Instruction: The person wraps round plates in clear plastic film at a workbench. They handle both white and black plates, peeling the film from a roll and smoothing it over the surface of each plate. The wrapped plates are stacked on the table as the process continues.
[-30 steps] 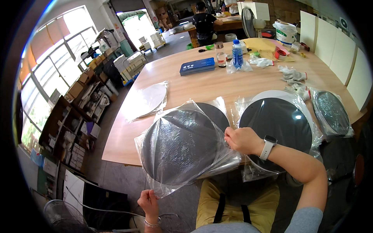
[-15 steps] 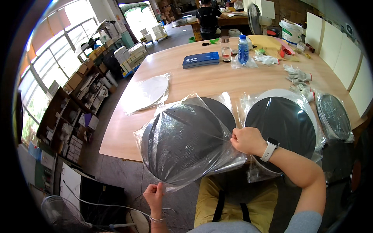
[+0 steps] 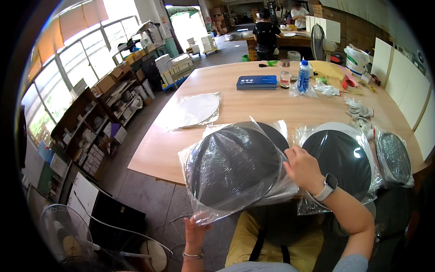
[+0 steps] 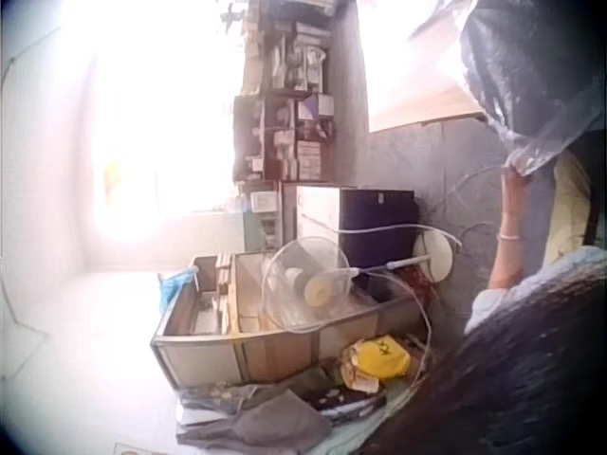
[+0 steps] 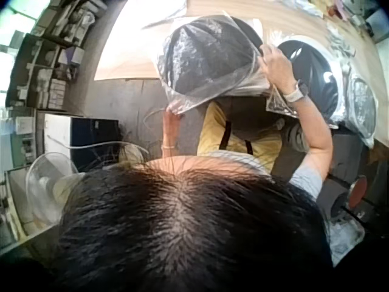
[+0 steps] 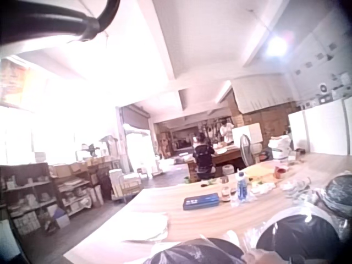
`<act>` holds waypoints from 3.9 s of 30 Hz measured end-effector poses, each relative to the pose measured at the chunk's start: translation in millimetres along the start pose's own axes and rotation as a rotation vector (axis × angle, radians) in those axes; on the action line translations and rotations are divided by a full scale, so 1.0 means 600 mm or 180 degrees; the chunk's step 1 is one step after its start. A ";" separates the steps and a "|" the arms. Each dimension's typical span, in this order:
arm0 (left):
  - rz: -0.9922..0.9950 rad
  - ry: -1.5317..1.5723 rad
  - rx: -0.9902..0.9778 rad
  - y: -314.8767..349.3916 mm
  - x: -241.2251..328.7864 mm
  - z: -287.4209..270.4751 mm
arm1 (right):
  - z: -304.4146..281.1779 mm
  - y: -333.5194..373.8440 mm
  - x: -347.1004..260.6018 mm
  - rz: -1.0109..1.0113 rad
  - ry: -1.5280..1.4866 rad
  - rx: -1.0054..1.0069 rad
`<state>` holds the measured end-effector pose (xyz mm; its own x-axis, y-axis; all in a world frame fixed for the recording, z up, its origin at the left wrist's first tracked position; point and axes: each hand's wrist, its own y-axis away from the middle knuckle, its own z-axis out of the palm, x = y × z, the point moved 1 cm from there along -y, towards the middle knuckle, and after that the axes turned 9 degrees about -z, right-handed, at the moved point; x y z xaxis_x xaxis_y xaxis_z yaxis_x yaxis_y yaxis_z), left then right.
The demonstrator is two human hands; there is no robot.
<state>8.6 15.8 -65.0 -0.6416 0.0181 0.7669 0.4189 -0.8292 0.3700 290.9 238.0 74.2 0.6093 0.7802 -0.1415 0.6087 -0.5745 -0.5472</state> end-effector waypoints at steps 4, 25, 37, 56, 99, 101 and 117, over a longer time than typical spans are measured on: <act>0.0363 -0.1722 -0.0236 -0.016 0.014 -0.025 | -0.010 0.004 -0.070 -0.1081 -0.0875 -0.0216; 0.1168 -0.1560 -0.1326 -0.019 0.026 0.022 | 0.020 0.154 -0.179 0.2824 -0.5294 0.0062; 0.1124 -0.3646 -0.2552 0.026 -0.089 0.425 | -0.157 0.380 0.028 0.3315 -0.3438 0.1192; 0.1539 -0.3887 -0.2092 -0.021 -0.173 0.432 | -0.079 0.410 0.081 0.3630 -0.4825 0.1907; 0.3301 -0.3493 -0.3007 0.025 -0.216 0.588 | -0.232 0.480 0.356 0.1326 0.0132 0.1123; 0.3433 -0.3630 -0.3183 -0.011 -0.260 0.654 | -0.206 0.456 0.383 0.1013 0.0329 0.0694; 0.3371 -0.4767 -0.3285 -0.047 -0.311 0.673 | -0.197 0.467 0.403 0.1835 0.0015 -0.0115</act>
<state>376.1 261.5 -7.0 0.6501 -0.6643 0.3690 -0.5714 -0.7474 -0.3388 669.1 236.2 -15.7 0.8498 0.3375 -0.4048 0.1944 -0.9147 -0.3543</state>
